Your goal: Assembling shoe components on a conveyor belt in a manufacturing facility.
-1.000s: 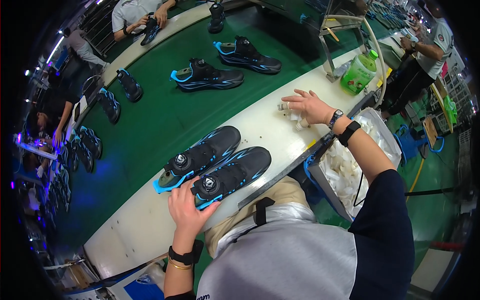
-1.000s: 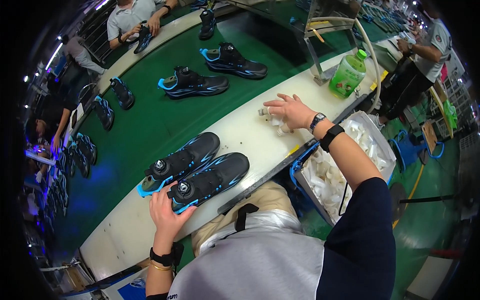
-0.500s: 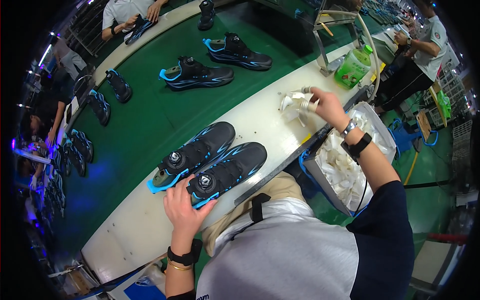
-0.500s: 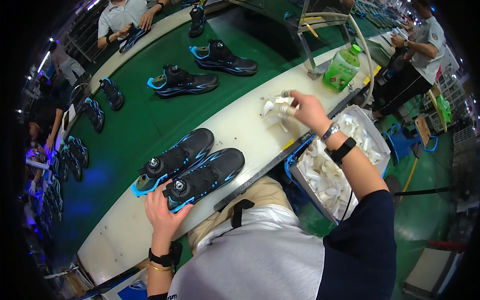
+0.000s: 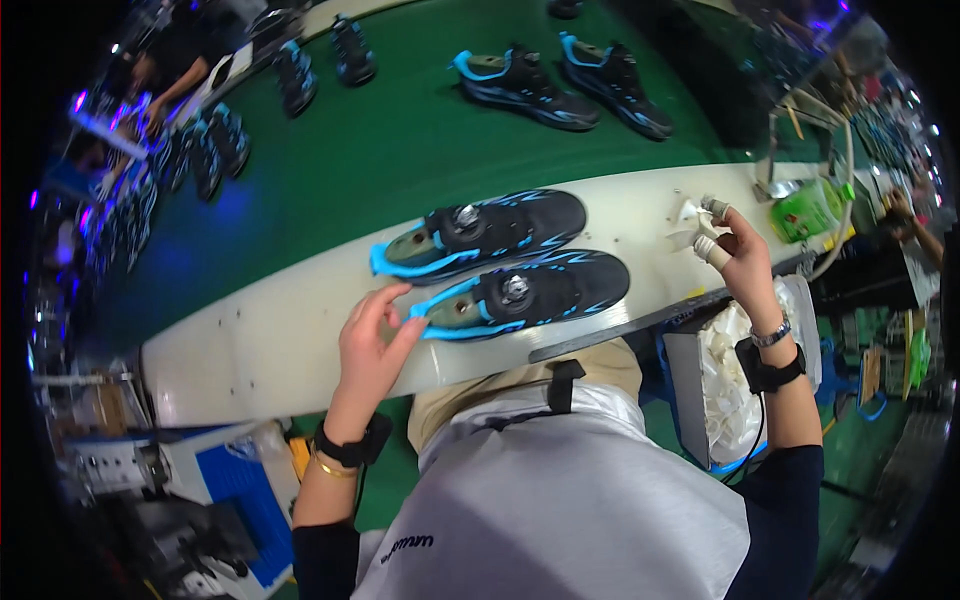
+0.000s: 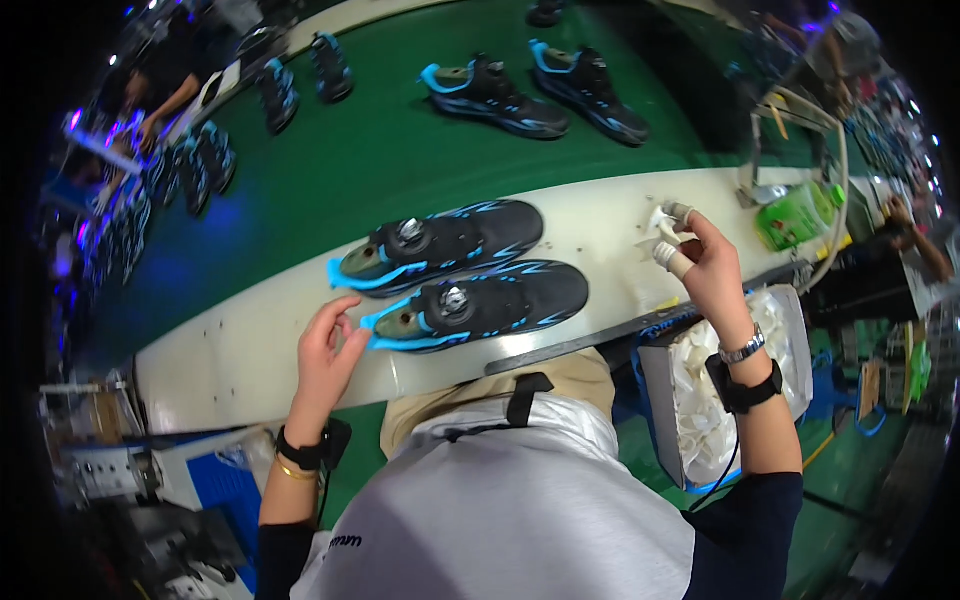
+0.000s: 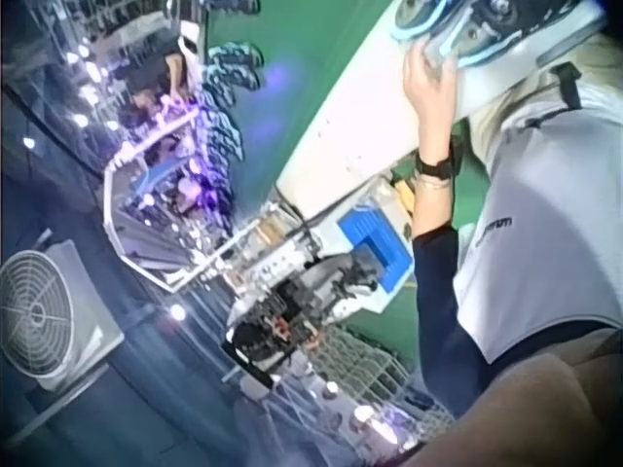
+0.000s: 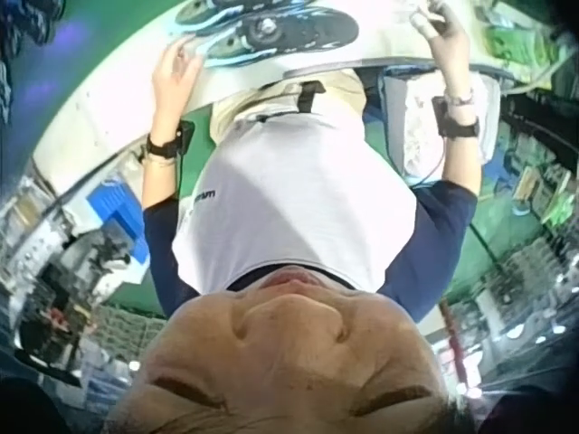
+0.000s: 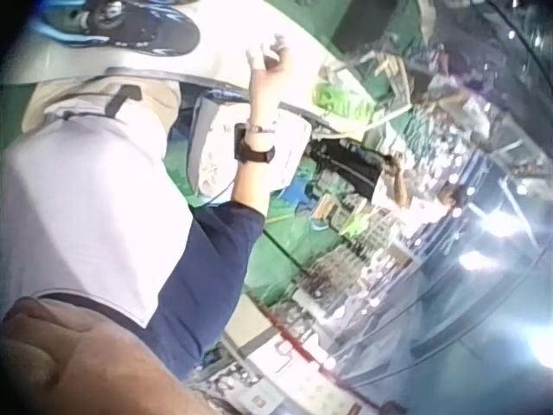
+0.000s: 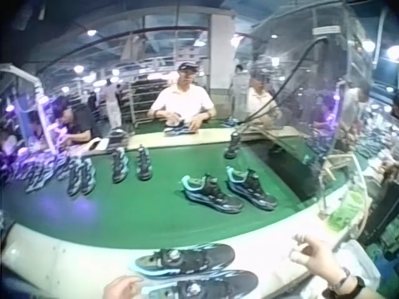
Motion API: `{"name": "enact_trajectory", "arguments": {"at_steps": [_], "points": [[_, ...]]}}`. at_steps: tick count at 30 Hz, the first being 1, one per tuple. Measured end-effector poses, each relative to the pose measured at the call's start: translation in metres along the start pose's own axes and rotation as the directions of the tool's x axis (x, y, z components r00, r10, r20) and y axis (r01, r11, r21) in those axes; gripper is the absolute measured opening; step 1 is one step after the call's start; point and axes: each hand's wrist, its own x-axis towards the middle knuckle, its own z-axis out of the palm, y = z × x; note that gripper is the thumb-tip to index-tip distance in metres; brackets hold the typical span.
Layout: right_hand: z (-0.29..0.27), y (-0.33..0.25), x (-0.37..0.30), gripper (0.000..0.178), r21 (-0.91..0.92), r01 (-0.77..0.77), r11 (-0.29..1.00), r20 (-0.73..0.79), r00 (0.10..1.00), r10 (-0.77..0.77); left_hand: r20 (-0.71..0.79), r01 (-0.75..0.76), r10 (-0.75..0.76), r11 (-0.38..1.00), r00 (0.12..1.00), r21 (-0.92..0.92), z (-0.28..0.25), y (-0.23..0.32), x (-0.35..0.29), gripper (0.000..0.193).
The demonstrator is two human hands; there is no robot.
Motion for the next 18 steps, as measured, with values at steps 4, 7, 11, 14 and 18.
{"name": "enact_trajectory", "arguments": {"at_steps": [4, 7, 11, 14, 18], "points": [[0.081, -0.081, -0.003, 0.052, 0.471, 0.125, 0.873, 0.280, 0.918, -0.282, 0.124, 0.138, -0.116, 0.973, 0.985, -0.185, 0.004, -0.003, -0.006, 0.026], [0.143, -0.135, -0.010, 0.050, 0.350, 0.459, 0.817, 0.327, 0.758, -0.565, 0.146, 0.163, -0.113, 0.905, 0.983, -0.392, 0.009, -0.019, -0.007, 0.019], [0.207, -0.143, -0.012, 0.032, 0.104, 0.781, 0.615, 0.277, 0.571, -0.773, 0.207, 0.269, -0.179, 0.755, 0.962, -0.597, 0.015, -0.020, -0.010, 0.019], [0.218, -0.138, -0.018, 0.028, -0.126, 0.859, 0.497, 0.353, 0.507, -0.787, 0.229, 0.326, -0.233, 0.686, 0.945, -0.651, 0.017, -0.027, -0.011, 0.019], [0.220, -0.135, -0.020, 0.029, -0.200, 0.860, 0.470, 0.376, 0.511, -0.773, 0.186, 0.301, -0.236, 0.737, 0.954, -0.606, 0.022, -0.012, -0.011, 0.020]]}}
